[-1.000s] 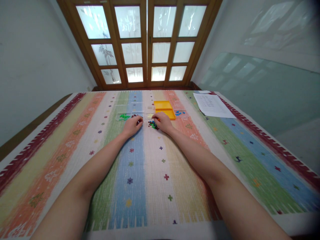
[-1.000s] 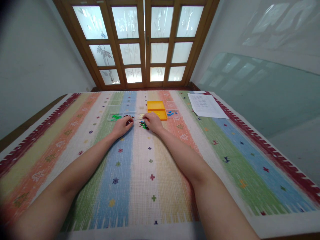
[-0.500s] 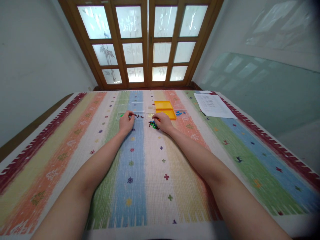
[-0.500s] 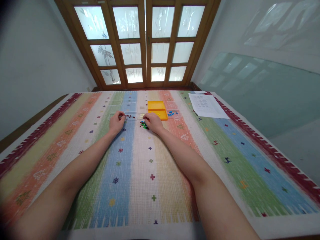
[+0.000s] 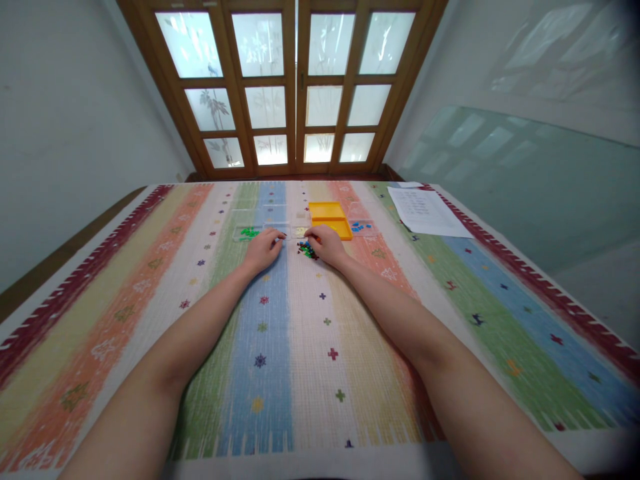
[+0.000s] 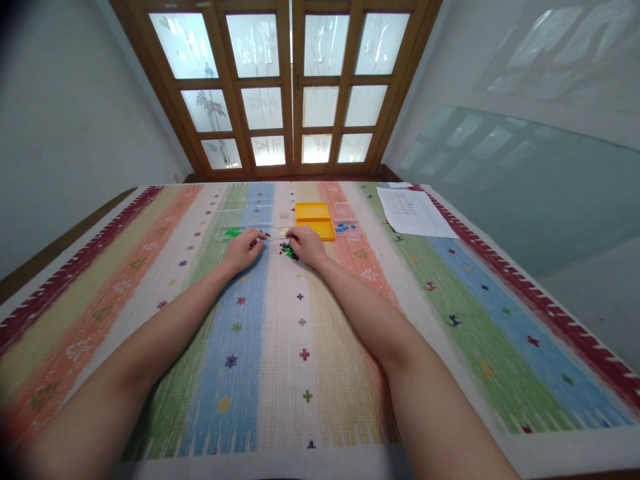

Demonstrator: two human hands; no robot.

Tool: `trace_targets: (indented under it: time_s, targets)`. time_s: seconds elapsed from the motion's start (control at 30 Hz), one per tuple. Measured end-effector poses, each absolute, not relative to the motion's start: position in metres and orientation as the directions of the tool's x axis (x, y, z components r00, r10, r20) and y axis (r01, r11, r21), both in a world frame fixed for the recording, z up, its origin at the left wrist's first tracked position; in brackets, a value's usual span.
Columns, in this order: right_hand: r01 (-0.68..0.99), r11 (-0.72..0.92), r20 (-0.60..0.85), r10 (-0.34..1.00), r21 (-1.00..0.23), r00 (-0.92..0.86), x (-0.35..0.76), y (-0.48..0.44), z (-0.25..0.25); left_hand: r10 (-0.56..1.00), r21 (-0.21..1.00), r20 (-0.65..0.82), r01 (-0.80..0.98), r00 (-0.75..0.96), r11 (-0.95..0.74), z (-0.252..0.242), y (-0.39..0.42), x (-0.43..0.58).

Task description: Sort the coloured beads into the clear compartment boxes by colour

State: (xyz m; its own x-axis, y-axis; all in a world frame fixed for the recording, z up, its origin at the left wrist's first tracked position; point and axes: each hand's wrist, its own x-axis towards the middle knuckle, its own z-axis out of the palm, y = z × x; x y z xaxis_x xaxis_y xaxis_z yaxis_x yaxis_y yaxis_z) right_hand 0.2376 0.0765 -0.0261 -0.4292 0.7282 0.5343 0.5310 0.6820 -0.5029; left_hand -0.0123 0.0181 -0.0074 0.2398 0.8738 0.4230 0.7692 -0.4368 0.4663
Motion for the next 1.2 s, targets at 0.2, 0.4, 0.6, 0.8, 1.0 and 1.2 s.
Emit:
trace_targets:
  time_s: [0.2,0.4,0.6,0.8,1.0,1.2]
  targets:
    - [0.525,0.693,0.551,0.717,-0.494,-0.427,0.238,0.077,-0.027,0.709,0.328,0.333,0.629,0.622,-0.705,-0.004,0.008,0.006]
    - [0.542,0.671,0.526,0.738,-0.507,-0.421,0.238,0.076,-0.027,0.725,0.292,0.309,0.664,0.616,-0.688,-0.006,0.011,0.003]
    - [0.545,0.672,0.526,0.737,-0.502,-0.424,0.237,0.075,-0.026,0.778,0.319,0.307,0.711,0.548,-0.627,-0.008,0.012,0.000]
    - [0.548,0.670,0.517,0.739,-0.501,-0.432,0.237,0.075,-0.026,0.794,0.338,0.290,0.719,0.534,-0.607,-0.006,0.012,-0.001]
    - [0.545,0.677,0.524,0.732,-0.493,-0.435,0.237,0.075,-0.026,0.822,0.324,0.316,0.761,0.473,-0.563,-0.007,0.013,-0.002]
    - [0.541,0.676,0.511,0.735,-0.501,-0.445,0.237,0.076,-0.026,0.909,0.476,0.356,0.794,0.219,-0.378,-0.008,0.016,-0.007]
